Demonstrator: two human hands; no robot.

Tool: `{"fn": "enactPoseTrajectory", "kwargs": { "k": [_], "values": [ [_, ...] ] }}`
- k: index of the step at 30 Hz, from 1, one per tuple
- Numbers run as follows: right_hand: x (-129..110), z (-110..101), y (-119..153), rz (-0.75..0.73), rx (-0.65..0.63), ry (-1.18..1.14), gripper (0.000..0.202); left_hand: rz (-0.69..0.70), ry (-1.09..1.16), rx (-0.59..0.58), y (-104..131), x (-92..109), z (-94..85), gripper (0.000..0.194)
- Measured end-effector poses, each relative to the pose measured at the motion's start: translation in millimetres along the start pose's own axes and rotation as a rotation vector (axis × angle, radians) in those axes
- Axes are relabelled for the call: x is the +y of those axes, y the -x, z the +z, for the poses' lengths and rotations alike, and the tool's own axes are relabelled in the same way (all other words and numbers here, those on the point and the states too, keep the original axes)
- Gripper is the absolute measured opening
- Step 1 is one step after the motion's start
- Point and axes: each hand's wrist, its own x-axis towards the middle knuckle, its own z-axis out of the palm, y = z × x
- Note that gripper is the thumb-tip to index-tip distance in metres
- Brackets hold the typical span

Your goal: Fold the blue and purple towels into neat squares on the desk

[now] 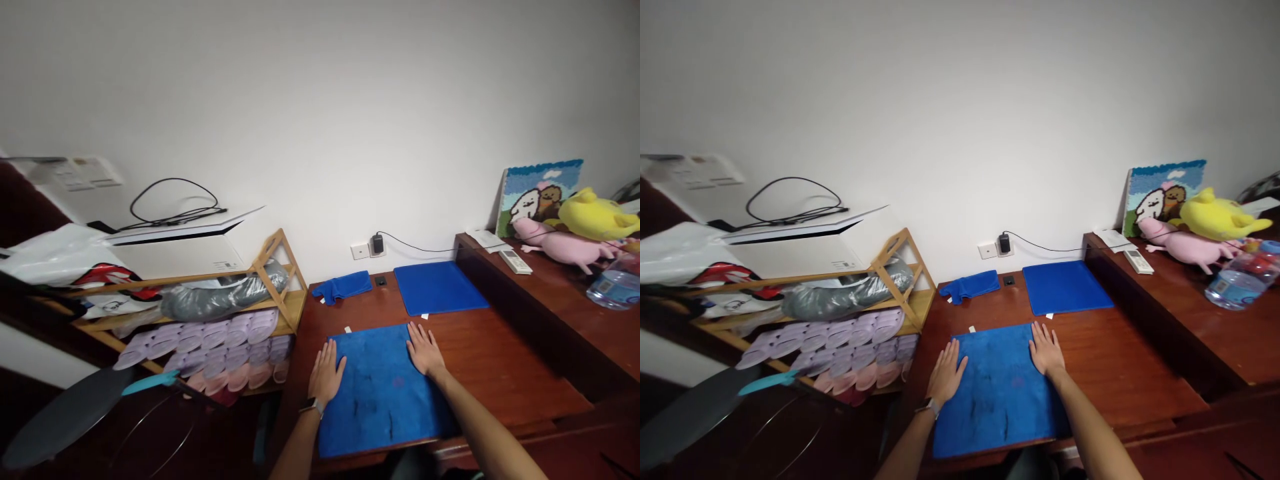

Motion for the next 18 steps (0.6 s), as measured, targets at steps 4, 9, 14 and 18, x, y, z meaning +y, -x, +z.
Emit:
{"fn": "enactPoseTrajectory", "kwargs": {
  "k": [4,9,14,18],
  "values": [
    [-4.3,-9.4,5.4,0.034,-0.026,-0.004,0.067,-0.023,0.006,-0.018,-1.7,10.2,-0.6,0.072],
    [-3.1,-4.0,42.5,0.017,0.141,-0.006,0.066,-0.013,0.021,0.010,-5.0,8.8,3.2,0.073],
    [-1.7,8.7,76.6,-0.001,0.058,0.005,0.068,-0.016,0.026,0.000,-7.9,7.6,6.8,0.073],
    [-7.3,3.9,81.5,0.013,0.027,0.006,0.067,-0.007,0.013,0.015,-10.3,4.8,-2.7,0.072]
  ]
}}
